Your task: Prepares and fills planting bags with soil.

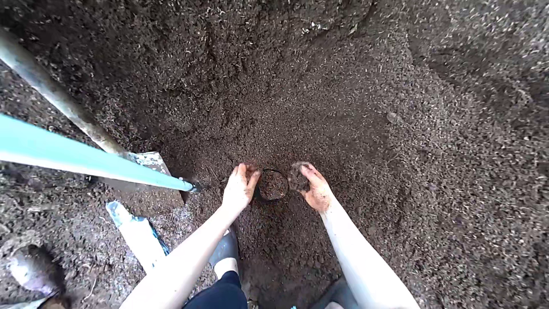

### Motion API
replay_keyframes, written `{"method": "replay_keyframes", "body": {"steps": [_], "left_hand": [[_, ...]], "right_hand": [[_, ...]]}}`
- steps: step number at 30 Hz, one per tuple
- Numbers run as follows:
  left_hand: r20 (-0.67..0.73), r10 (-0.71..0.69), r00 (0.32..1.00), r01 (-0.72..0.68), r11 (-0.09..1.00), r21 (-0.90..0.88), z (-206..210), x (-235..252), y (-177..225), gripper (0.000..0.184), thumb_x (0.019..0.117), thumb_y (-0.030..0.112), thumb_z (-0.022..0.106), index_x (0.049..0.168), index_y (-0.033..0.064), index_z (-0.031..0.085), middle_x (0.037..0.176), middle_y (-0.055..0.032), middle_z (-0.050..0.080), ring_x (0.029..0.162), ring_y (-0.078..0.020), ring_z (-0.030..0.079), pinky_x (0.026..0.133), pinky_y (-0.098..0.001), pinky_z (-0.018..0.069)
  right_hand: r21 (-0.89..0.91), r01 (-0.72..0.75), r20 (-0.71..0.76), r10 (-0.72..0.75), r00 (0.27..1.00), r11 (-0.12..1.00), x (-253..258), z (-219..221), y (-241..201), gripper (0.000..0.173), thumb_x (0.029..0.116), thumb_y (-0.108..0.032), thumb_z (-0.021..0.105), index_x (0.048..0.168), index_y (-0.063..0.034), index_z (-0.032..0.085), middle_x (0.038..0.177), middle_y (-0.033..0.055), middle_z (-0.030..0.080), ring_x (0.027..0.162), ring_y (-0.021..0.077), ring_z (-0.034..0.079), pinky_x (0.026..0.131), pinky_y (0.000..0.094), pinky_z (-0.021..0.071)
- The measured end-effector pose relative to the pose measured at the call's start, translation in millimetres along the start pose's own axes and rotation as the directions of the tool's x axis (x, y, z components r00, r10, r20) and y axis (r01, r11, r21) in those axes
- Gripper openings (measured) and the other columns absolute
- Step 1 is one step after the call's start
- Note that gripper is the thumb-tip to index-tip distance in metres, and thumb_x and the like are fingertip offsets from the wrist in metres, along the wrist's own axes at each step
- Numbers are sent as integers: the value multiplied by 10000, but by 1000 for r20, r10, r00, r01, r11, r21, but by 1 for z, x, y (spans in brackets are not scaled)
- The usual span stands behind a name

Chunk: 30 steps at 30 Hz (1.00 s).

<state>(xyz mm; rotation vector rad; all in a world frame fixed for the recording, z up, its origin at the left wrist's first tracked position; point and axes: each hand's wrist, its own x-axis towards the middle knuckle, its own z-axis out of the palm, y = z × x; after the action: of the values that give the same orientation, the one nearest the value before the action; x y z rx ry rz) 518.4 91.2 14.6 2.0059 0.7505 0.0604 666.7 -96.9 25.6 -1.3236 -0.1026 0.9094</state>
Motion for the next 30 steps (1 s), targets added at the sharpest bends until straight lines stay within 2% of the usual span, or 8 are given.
{"method": "replay_keyframes", "body": {"steps": [5,10,14,18,21,24,28,30], "left_hand": [[311,-293,904,263,955,136,-2,-17,-1,651,1070,579,392,1357,18,556,1196,-252,669,1137,-414,656,968,-656,488],[382,-232,894,195,972,134,5,-16,1,498,1114,421,347,1268,15,591,1131,-229,662,1078,-384,655,928,-623,492],[364,-171,915,144,984,101,5,-18,5,385,1118,270,352,1219,-14,591,1106,-240,653,1078,-382,650,936,-589,493],[371,-148,917,132,989,69,3,-19,-2,395,1116,300,351,1189,-6,589,1070,-228,643,1032,-370,649,899,-586,494],[368,-130,921,125,991,38,1,-20,0,401,1118,280,352,1238,-22,587,1115,-246,649,1088,-384,645,944,-592,485],[330,-139,934,130,990,50,4,-22,-2,433,1116,317,310,1248,19,596,1150,-231,660,1120,-389,646,927,-623,489],[388,-326,862,275,944,181,-15,-7,-3,878,992,770,298,1447,63,552,1459,-239,554,1365,-413,530,1070,-689,419],[455,-321,831,271,947,173,-3,-2,-3,955,950,815,348,1377,3,609,1438,-277,559,1366,-435,522,1093,-692,402]], "right_hand": [[-396,307,136,-275,952,866,9,41,-5,252,1035,-102,447,1167,-13,642,1123,62,675,1033,104,641,925,313,545],[-898,404,289,-457,841,175,40,55,-6,399,1081,-276,384,1285,-81,667,1246,193,619,1215,398,546,1070,621,383],[-915,301,382,-338,860,-269,57,73,34,470,1095,-410,373,1378,-121,613,1358,203,600,1373,431,477,1185,723,168],[-927,285,344,-253,904,-244,53,80,12,504,1091,-466,395,1430,-137,571,1397,212,563,1381,435,467,1184,741,136],[-919,259,373,-441,816,-298,59,77,9,469,1091,-408,409,1374,-91,606,1322,238,597,1324,463,503,1167,748,168],[-864,308,463,-392,795,-398,68,68,29,456,1090,-395,430,1313,-65,651,1273,237,635,1276,455,556,1158,717,245],[-985,-2,-3,2,1000,-170,49,58,-24,808,1005,-705,378,1472,-61,521,1496,232,501,1381,411,494,1122,628,401],[-985,-170,-167,305,937,-17,32,28,-33,856,969,-752,425,1444,-48,534,1306,243,632,1129,392,654,947,603,523]]}}
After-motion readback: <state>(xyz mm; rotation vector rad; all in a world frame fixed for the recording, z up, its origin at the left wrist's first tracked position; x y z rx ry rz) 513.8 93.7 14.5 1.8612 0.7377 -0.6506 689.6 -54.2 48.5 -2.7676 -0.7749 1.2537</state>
